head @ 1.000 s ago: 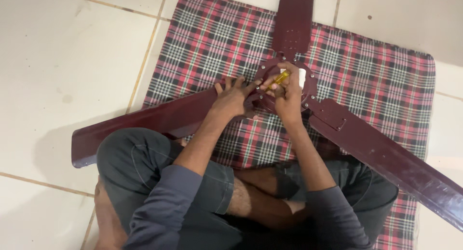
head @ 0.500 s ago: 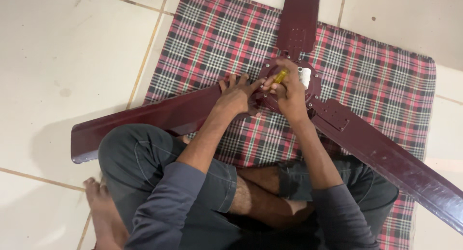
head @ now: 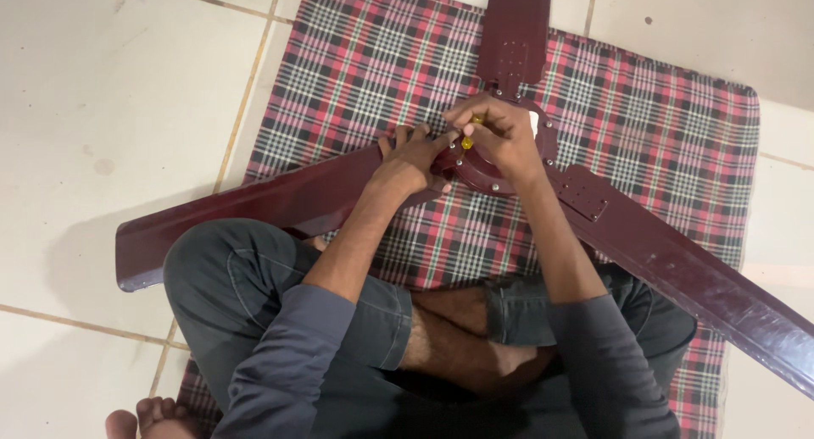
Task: The person sits on a mat and assembles a ceiling fan by attaching its blades to the central motor housing. Using a screwdriver, they secure each blade with screws, tightening them one by one until all blades are attached.
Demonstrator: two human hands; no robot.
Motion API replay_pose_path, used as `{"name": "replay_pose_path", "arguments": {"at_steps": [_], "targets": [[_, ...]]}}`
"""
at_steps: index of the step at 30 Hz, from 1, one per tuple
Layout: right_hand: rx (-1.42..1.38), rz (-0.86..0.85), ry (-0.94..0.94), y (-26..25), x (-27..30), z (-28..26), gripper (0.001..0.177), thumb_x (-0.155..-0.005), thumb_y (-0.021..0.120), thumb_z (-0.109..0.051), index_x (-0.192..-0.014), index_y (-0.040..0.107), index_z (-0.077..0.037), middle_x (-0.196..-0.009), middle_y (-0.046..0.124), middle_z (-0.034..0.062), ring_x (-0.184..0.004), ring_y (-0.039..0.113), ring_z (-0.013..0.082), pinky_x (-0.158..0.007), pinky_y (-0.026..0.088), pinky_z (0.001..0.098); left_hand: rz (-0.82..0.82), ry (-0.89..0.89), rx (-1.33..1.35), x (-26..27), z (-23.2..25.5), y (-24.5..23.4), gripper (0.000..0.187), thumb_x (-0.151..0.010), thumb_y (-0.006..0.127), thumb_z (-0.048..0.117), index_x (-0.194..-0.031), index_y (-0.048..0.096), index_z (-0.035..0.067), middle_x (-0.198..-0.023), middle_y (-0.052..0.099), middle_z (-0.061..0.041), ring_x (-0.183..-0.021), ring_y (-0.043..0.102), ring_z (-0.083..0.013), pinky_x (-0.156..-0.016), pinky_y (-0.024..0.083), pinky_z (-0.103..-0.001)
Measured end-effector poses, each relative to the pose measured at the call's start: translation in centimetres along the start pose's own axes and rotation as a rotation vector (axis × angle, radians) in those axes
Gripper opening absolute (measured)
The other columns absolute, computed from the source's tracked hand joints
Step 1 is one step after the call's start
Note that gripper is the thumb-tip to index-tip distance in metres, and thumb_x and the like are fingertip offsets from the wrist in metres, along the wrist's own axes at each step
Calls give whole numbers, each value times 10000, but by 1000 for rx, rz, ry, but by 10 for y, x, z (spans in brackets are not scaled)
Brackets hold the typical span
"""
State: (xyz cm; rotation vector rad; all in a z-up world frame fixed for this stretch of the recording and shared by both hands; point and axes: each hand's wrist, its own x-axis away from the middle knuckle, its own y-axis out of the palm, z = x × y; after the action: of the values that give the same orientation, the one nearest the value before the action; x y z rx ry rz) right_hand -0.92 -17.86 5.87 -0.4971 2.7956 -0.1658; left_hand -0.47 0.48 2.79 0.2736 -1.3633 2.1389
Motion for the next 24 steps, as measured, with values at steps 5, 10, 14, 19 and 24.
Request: {"name": "replay_pose_path", "arguments": {"at_steps": [5,10,14,19,24], "targets": [[-28,-155,87,-6,-15,-3,180,-967,621,140,-1038,608,-25,-1083,764,125,-1061,762,214,-959,641,345,-53,-23,-36,-2,1,-4,918,-763,876,428,-1540,388,406,-1627,318,-62,-1522,189,-388,-1192,134,-716],[-71,-223,80,-2,-18,-8,156,-1015,558,132,-1067,557,-15,-1049,734,124,-1067,754,205,-975,634,341,-40,-12,-3,0,4,-7,941,-740,884,379,-1539,388,394,-1595,337,-33,-1504,199,-396,-1178,133,-723],[86,-154,81,0,-12,-14,140,-1017,538,106,-1072,640,26,-1000,715,122,-954,730,192,-881,625,328,-2,15,79,7,-1,-9,962,-733,885,357,-1543,367,398,-1539,378,-76,-1470,250,-360,-1189,130,-668],[187,-31,115,-3,-1,-16,108,-1020,567,89,-1027,644,14,-978,735,94,-911,722,162,-834,611,297,267,351,713,3,-18,-22,678,-849,706,393,-1485,563,209,-1505,613,-57,-1406,549,-260,-1175,422,-459],[212,20,93,-4,10,-7,151,-999,519,133,-1028,610,16,-939,718,87,-913,722,150,-838,607,291,142,610,1178,-2,-7,-11,822,-909,727,567,-1527,517,67,-1449,640,-160,-1351,615,-270,-1141,519,-421]]}}
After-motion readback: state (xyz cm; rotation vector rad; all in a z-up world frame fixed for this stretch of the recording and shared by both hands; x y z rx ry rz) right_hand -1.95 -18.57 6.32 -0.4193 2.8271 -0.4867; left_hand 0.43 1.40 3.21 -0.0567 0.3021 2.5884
